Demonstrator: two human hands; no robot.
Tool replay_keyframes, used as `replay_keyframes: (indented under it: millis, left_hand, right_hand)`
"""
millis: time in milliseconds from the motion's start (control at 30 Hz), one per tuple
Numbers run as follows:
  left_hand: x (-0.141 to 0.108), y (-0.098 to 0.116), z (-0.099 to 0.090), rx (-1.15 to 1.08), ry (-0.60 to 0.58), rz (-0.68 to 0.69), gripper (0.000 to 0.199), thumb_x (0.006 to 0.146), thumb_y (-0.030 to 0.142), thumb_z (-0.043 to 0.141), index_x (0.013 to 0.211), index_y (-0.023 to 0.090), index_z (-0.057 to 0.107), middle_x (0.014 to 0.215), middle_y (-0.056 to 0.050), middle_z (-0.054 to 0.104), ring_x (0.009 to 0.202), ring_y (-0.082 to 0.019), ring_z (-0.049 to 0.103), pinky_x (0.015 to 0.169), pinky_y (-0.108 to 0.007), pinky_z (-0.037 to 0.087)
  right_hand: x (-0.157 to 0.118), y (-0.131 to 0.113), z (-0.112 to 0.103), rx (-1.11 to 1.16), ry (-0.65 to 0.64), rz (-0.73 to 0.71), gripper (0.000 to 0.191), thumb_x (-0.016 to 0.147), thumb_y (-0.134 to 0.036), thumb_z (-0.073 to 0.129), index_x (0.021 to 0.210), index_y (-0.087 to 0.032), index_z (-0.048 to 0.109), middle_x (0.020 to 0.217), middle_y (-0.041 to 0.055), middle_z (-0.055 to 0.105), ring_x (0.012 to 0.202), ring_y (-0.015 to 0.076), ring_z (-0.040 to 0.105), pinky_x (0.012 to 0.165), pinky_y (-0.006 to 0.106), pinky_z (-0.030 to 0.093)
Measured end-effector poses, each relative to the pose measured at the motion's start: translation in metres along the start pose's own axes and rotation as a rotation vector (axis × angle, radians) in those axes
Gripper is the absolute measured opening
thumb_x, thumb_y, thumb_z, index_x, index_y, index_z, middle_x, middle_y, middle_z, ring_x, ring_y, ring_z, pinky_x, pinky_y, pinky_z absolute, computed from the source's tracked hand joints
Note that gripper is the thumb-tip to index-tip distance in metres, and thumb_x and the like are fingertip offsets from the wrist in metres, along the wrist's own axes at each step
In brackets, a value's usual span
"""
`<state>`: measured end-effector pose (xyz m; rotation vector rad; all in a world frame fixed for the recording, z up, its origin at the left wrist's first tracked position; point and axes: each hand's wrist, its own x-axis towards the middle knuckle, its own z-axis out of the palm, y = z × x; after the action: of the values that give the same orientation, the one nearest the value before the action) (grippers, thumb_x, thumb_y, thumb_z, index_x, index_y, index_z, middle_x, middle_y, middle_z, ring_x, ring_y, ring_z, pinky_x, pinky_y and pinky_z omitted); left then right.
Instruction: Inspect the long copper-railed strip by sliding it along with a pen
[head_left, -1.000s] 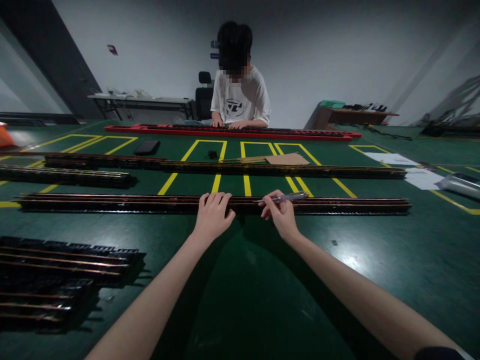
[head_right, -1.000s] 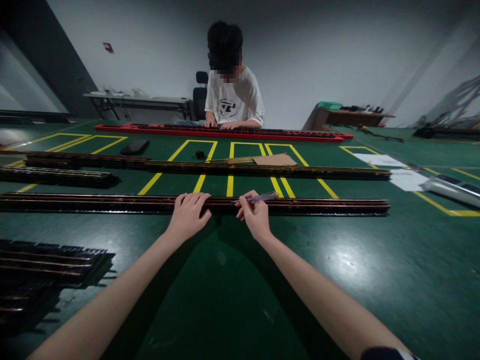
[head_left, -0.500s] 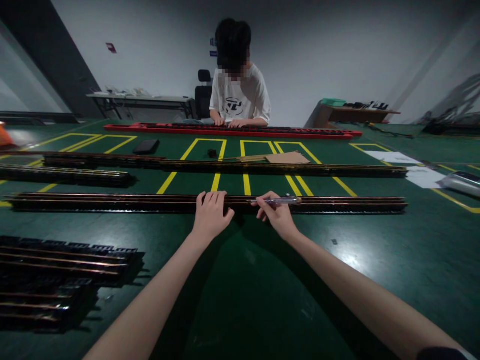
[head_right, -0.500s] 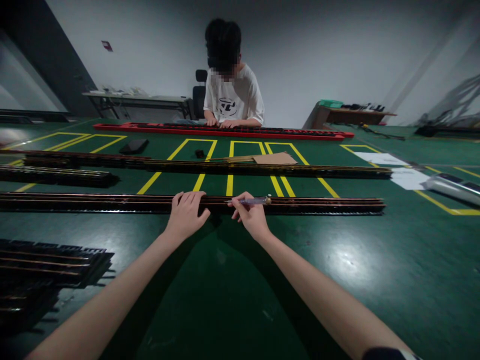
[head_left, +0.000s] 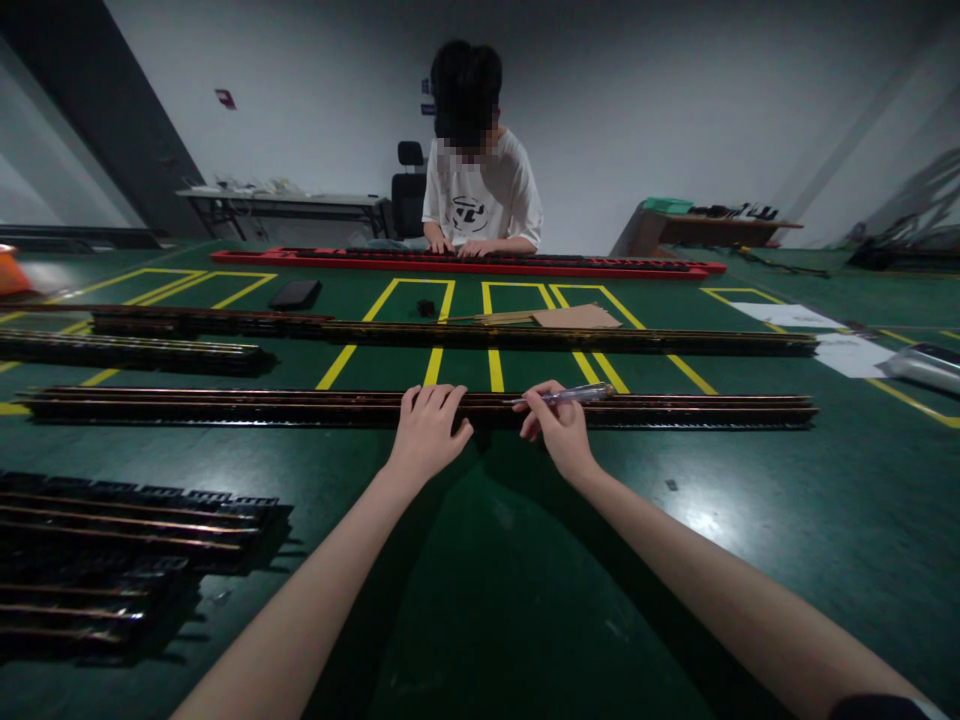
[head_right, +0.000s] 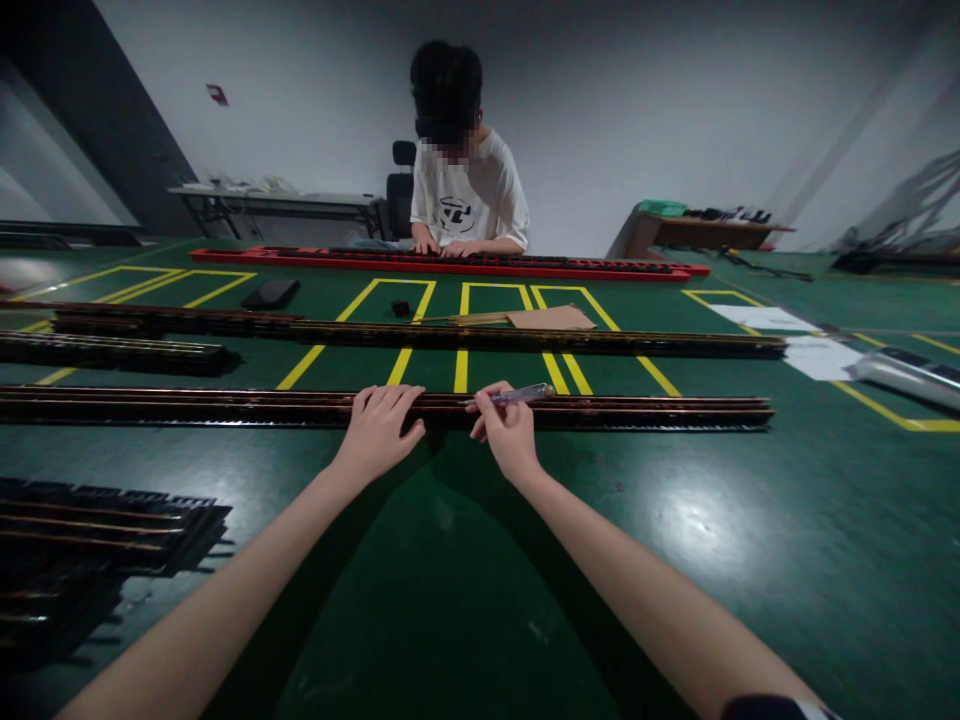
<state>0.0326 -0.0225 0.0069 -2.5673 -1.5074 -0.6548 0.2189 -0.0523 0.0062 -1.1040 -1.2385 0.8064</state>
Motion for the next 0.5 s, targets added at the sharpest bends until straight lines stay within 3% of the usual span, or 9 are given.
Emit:
replay_keyframes:
  millis: [500]
  left_hand:
    - [-0.0002,-0.0031,0.0039,0.0,0.014,0.013,0.043,0.088,0.034,0.043,0.125,0.014,0.054,0.122,-0.012,0.06,0.116,-0.027,0.051,0.105,-0.049,0.03]
  right_hand:
    - [-0.0001,-0.0021,0.0004,0.129,0.228,0.0,0.016,0.077,-0.032,0.057,0.069,-0.019,0.054,0.055,-0.0039,0.061,0.036,0.0082,0.053,0.034,0.018,0.039]
